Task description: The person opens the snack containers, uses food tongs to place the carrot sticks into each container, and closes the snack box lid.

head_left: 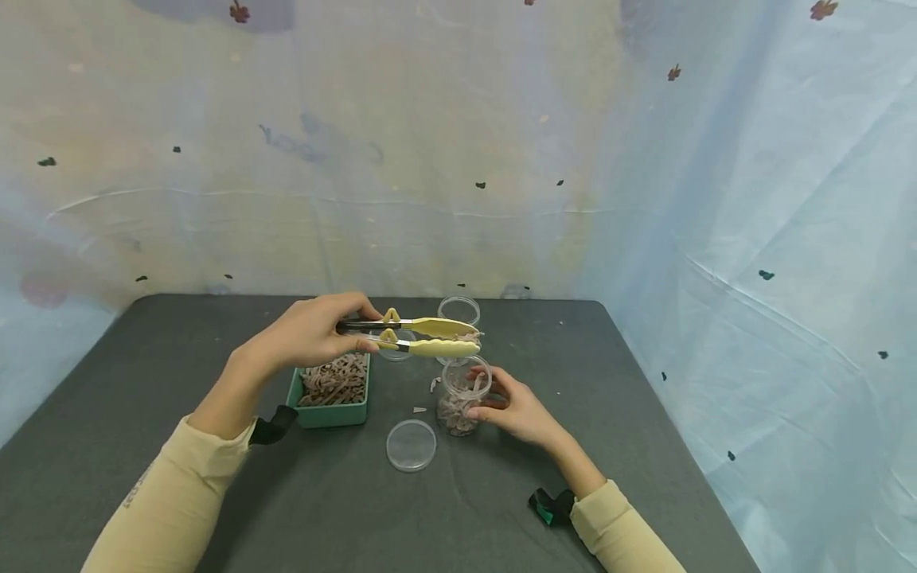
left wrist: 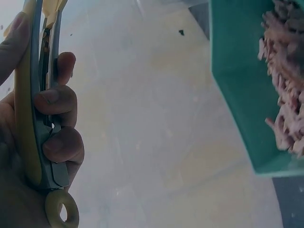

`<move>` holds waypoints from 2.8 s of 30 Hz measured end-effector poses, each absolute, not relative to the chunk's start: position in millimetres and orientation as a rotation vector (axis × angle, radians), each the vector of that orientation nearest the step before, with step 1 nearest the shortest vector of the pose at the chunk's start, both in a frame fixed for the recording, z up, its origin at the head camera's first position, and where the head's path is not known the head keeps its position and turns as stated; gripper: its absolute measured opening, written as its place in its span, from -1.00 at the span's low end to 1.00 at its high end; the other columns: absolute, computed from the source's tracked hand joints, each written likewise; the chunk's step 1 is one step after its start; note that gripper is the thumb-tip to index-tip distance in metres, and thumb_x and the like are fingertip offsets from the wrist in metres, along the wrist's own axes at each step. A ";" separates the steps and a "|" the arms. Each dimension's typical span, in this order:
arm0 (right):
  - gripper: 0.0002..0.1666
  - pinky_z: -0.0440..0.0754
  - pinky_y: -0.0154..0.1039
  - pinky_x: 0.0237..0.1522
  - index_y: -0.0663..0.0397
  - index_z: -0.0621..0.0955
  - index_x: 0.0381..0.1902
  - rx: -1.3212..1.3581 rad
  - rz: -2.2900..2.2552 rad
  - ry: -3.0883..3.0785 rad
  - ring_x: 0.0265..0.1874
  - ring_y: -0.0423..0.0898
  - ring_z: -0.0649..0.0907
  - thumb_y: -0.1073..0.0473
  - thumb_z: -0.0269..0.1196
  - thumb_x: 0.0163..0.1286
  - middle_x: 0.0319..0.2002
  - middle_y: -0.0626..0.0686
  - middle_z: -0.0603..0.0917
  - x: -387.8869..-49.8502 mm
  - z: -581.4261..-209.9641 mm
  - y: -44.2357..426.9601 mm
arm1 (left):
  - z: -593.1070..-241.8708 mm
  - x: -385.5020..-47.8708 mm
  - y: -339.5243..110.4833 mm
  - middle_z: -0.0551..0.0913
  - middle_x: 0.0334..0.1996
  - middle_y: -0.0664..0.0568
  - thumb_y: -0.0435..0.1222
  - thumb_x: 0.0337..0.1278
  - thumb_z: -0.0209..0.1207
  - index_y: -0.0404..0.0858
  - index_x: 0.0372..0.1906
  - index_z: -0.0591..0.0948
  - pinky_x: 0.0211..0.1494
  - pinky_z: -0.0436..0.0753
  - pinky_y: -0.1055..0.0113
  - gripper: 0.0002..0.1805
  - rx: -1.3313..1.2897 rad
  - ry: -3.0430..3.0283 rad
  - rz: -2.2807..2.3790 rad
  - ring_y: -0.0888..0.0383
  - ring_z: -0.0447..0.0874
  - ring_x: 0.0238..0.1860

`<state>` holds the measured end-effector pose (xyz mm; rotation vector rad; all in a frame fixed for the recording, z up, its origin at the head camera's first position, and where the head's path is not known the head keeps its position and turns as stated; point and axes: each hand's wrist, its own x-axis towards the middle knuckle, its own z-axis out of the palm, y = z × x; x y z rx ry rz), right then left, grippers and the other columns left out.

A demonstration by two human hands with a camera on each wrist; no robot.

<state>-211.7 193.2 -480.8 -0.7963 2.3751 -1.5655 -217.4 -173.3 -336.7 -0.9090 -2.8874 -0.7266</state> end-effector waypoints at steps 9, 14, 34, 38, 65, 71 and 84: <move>-0.15 0.55 0.09 0.31 0.13 0.33 0.53 -0.772 -1.540 2.394 0.39 0.22 0.51 0.16 0.45 0.41 0.39 0.23 0.49 -210.0 -478.3 193.8 | -351.3 -218.1 -164.0 0.69 0.03 0.16 0.07 0.26 0.39 0.05 0.08 0.63 -0.31 0.41 0.18 -0.61 -0.921 -2.939 -0.727 0.19 0.50 -0.36; -0.14 0.56 0.05 0.31 0.13 0.32 0.54 -0.760 -1.533 2.391 0.39 0.22 0.51 0.13 0.45 0.41 0.39 0.22 0.48 -209.6 -478.2 193.8 | -357.5 -219.0 -162.1 0.68 0.11 0.10 0.14 0.27 0.35 0.04 0.10 0.63 -0.21 0.50 0.13 -0.57 -0.936 -2.964 -0.687 0.18 0.62 -0.17; -0.09 0.58 -0.01 0.29 0.13 0.30 0.57 -0.750 -1.534 2.392 0.41 0.22 0.49 0.12 0.47 0.39 0.46 0.22 0.42 -209.2 -478.6 194.1 | -359.8 -219.6 -164.8 0.66 0.15 0.11 0.12 0.26 0.38 0.05 0.17 0.62 -0.09 0.58 0.06 -0.52 -0.908 -3.013 -0.713 0.07 0.68 0.00; -0.12 0.57 0.00 0.30 0.13 0.32 0.55 -0.764 -1.541 2.384 0.42 0.23 0.49 0.13 0.46 0.39 0.45 0.22 0.43 -209.0 -478.8 194.2 | -359.1 -217.8 -171.6 0.66 0.13 0.12 0.13 0.24 0.39 0.05 0.16 0.62 -0.15 0.55 0.12 -0.52 -0.869 -3.012 -0.702 0.17 0.63 -0.12; -0.16 0.56 0.09 0.30 0.12 0.35 0.53 -0.805 -1.560 2.373 0.41 0.25 0.49 0.19 0.45 0.40 0.44 0.23 0.44 -208.0 -478.4 195.2 | -332.9 -190.5 -293.0 0.73 0.03 0.12 0.27 0.09 0.40 -0.02 0.08 0.67 -0.28 0.64 0.13 -0.40 -0.720 -3.077 -0.208 0.19 0.73 -0.17; -0.16 0.56 0.10 0.29 0.13 0.35 0.53 -0.804 -1.555 2.382 0.41 0.26 0.49 0.17 0.46 0.40 0.43 0.24 0.45 -209.1 -479.3 195.1 | -333.3 -190.5 -295.5 0.73 0.02 0.11 0.32 0.00 0.40 -0.05 0.09 0.67 -0.24 0.67 0.07 -0.32 -0.769 -3.116 -0.151 0.08 0.75 -0.11; -0.15 0.58 -0.03 0.29 0.24 0.33 0.53 -0.817 -1.566 2.362 0.43 0.21 0.48 0.24 0.45 0.39 0.45 0.21 0.43 -208.1 -475.7 193.4 | -332.2 -195.5 -284.1 0.73 0.00 0.05 0.18 0.00 0.50 -0.13 0.05 0.67 -0.30 0.67 0.08 -0.38 -0.783 -3.176 -0.010 0.15 0.72 -0.24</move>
